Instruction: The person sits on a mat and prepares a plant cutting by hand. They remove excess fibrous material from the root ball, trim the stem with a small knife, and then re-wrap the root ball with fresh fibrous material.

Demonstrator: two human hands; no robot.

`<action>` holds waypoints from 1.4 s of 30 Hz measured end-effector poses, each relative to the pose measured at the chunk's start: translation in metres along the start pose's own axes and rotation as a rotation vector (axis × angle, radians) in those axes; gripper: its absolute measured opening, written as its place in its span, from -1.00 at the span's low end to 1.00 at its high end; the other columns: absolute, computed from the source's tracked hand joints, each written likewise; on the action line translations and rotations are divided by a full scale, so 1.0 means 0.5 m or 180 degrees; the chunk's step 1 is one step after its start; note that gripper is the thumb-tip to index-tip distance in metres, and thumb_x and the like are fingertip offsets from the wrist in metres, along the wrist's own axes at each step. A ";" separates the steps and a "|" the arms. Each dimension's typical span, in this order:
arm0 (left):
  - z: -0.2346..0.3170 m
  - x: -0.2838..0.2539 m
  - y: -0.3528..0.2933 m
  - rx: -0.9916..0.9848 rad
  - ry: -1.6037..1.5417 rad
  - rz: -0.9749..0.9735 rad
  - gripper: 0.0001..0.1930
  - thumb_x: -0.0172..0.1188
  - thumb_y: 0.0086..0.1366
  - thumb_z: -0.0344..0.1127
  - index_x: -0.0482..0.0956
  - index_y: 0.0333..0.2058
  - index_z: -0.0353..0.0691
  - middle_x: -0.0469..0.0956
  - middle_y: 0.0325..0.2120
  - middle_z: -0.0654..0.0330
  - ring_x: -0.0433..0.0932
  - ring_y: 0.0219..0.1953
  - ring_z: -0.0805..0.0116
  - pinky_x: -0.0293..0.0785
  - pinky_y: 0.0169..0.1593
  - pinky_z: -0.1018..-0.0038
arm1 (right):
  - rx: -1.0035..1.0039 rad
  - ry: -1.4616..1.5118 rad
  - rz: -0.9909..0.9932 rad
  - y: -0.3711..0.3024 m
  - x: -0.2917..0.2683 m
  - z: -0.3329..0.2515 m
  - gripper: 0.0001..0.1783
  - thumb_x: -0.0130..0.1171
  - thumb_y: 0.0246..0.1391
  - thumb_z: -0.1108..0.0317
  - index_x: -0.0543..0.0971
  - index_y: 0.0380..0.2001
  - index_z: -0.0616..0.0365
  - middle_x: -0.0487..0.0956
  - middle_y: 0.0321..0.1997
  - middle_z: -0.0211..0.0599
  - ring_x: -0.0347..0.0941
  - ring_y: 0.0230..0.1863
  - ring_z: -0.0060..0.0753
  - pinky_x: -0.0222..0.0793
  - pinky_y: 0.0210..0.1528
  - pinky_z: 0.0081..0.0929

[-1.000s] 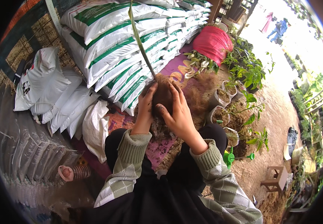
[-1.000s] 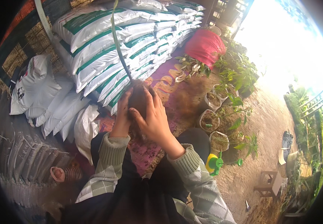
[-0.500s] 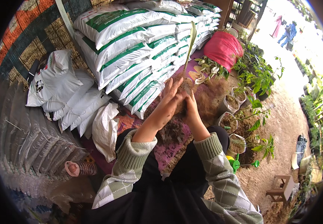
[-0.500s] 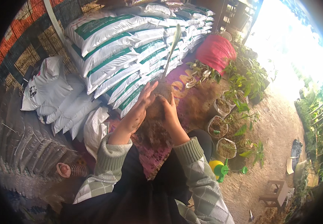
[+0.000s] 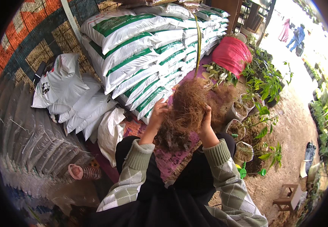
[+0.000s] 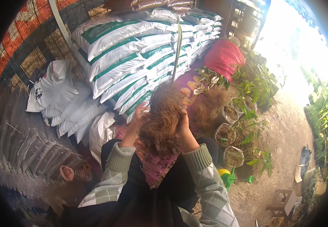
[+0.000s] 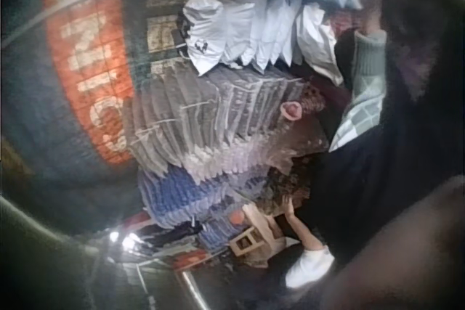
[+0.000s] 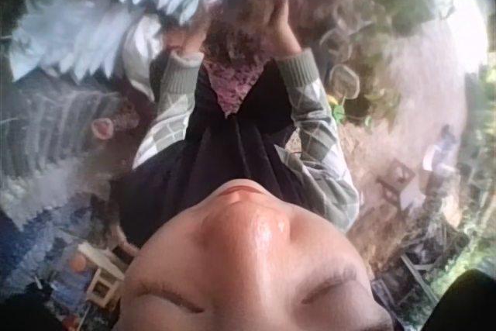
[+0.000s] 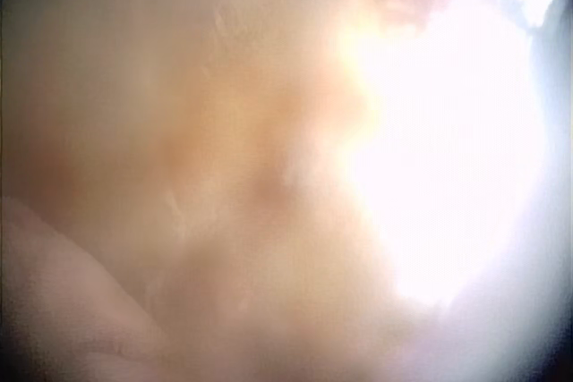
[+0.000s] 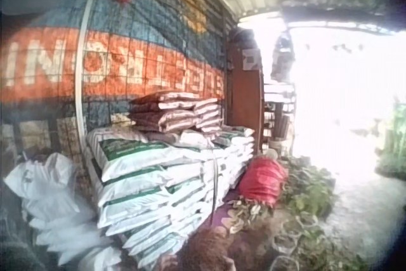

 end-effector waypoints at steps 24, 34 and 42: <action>0.039 0.056 -0.012 0.1291 -0.0063 0.0138 -0.10 0.06 0.28 0.18 -0.15 0.38 -0.17 0.00 0.35 0.06 0.07 0.36 0.20 0.07 0.33 0.29 | -0.0095 -0.0956 0.1039 0.019 0.006 0.072 -0.01 0.23 0.03 0.50 -0.13 0.41 -0.03 0.32 0.21 -0.11 0.39 0.10 -0.22 0.42 0.10 -0.24; 0.054 0.067 -0.025 0.2063 0.1895 -0.0056 -0.26 0.11 0.24 0.07 0.14 0.31 -0.13 -0.02 0.35 -0.04 -0.10 0.39 -0.11 -0.13 0.36 -0.01 | -0.0370 -0.1731 0.0722 0.043 -0.011 0.099 -0.07 0.19 0.10 0.38 -0.15 0.38 0.17 0.22 0.28 -0.07 0.27 0.24 -0.22 0.24 0.24 -0.32; 0.037 0.061 -0.031 0.2130 0.2125 0.0327 -0.12 0.31 0.04 -0.07 0.12 0.30 -0.15 -0.04 0.33 -0.10 -0.03 0.35 -0.16 -0.06 0.33 -0.02 | -0.0489 -0.1097 -0.0285 0.030 0.016 0.085 -0.22 -0.15 0.27 0.04 -0.16 0.42 0.03 0.06 0.41 -0.15 0.01 0.41 -0.25 -0.02 0.39 -0.24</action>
Point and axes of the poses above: each hand's wrist, its own y-axis towards the middle knuckle, its own x-axis out of the palm, z = x × y, the point moved 2 cm from there along y, towards the middle knuckle
